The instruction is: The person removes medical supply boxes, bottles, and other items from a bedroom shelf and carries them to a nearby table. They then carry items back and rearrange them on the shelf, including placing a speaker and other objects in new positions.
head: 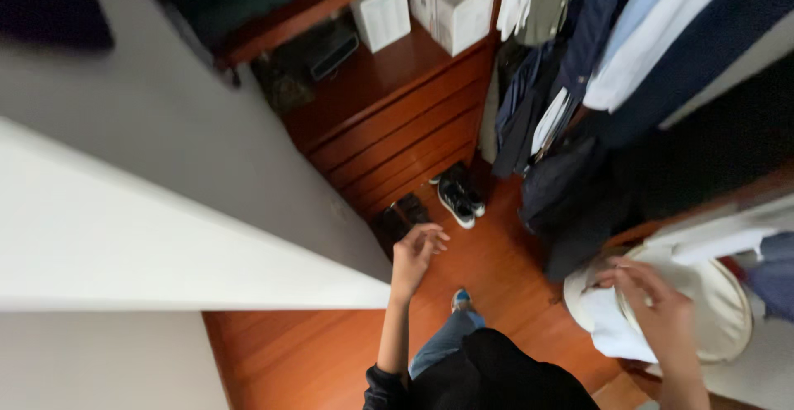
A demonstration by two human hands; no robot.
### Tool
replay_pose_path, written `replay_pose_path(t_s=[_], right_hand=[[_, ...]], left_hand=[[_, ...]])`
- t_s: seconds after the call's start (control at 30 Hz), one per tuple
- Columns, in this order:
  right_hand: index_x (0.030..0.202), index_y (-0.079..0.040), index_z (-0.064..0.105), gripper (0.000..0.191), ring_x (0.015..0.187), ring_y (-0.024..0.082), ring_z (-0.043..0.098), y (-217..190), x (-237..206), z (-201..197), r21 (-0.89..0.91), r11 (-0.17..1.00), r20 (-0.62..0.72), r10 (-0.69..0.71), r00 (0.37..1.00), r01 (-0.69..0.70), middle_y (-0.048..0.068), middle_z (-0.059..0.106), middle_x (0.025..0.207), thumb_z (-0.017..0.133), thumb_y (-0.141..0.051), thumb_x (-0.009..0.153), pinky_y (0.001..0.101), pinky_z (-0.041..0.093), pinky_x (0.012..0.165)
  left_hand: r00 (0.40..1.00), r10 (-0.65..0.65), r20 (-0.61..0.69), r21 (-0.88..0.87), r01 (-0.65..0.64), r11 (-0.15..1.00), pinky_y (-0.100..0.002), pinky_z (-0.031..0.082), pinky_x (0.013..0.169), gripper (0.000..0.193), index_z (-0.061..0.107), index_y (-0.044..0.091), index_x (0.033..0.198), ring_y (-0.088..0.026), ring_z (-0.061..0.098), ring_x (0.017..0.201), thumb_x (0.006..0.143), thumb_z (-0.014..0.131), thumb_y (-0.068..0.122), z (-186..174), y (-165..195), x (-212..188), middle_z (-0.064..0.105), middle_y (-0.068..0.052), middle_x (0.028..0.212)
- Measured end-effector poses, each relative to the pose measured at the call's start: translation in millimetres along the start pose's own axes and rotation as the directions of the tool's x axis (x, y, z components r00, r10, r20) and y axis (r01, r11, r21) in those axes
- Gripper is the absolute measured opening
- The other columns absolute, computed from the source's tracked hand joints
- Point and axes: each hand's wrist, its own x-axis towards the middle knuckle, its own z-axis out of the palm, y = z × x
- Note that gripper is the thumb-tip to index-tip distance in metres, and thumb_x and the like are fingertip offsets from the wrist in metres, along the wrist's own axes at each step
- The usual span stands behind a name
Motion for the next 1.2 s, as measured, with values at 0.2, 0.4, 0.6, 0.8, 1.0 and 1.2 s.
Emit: replay_pose_path(t_s=[0.2,0.4,0.6,0.8,1.0,1.2], right_hand=[[0.160,-0.003,0.037,0.055,0.098,0.020,0.072,26,90,15,0.233,0.964,-0.168,-0.088,0.982,0.126,0.017,0.071,0.119,0.055,-0.005,0.108,0.0293,0.056,0.083],[0.160,-0.009,0.022,0.072,0.096,0.022,0.071,47,152,60,0.228,0.953,0.131,0.171,0.976,-0.198,0.018,0.068,0.127,0.056,-0.004,0.097,0.0381,0.054,0.061],[0.159,-0.002,0.022,0.068,0.099,0.021,0.071,40,257,92,0.350,0.936,0.294,-0.140,0.945,0.029,0.017,0.066,0.128,0.055,-0.004,0.099,0.0300,0.052,0.090],[0.156,0.000,0.026,0.063,0.105,0.022,0.073,13,374,119,0.358,0.921,0.404,-0.300,0.864,0.153,0.018,0.068,0.126,0.056,-0.005,0.101,0.0292,0.054,0.095],[0.155,0.001,0.023,0.069,0.113,0.023,0.073,-1,479,164,0.331,0.881,0.466,-0.463,0.754,0.337,0.017,0.069,0.130,0.061,-0.011,0.099,0.0320,0.053,0.097],[0.161,0.001,0.016,0.085,0.145,0.038,0.043,-12,555,233,0.240,0.832,0.473,-0.551,0.688,0.501,0.022,0.043,0.159,0.067,-0.023,0.097,0.0452,0.040,0.113]], left_hand=[[0.994,0.004,0.110,0.288,-0.035,0.957,-0.031,0.063,0.079,0.028,0.061,-0.001,0.128,-0.016,0.076,0.085,0.100,0.058,0.000,16,13,90,0.078,-0.008,0.102],[0.995,-0.066,0.076,0.285,0.042,0.958,-0.032,0.064,0.082,0.042,0.052,0.003,0.142,-0.017,0.076,0.090,0.101,0.057,0.002,12,0,121,0.077,-0.008,0.108],[0.994,-0.075,-0.075,0.374,0.098,0.922,-0.034,0.063,0.087,0.054,0.046,0.005,0.147,-0.018,0.076,0.094,0.095,0.061,0.001,0,-16,142,0.077,-0.007,0.113],[0.956,-0.138,-0.258,0.399,0.236,0.886,-0.032,0.063,0.084,0.049,0.049,0.006,0.147,-0.017,0.078,0.087,0.099,0.062,0.002,19,-20,185,0.082,-0.006,0.096],[0.944,-0.079,-0.320,0.303,0.181,0.935,-0.030,0.064,0.082,0.056,0.045,0.005,0.148,-0.016,0.078,0.092,0.095,0.063,-0.001,69,-47,268,0.078,-0.007,0.110],[0.938,0.081,-0.337,0.407,0.068,0.911,-0.030,0.064,0.081,0.067,0.044,0.005,0.150,-0.018,0.077,0.094,0.088,0.072,0.002,90,-85,343,0.075,-0.009,0.120]])
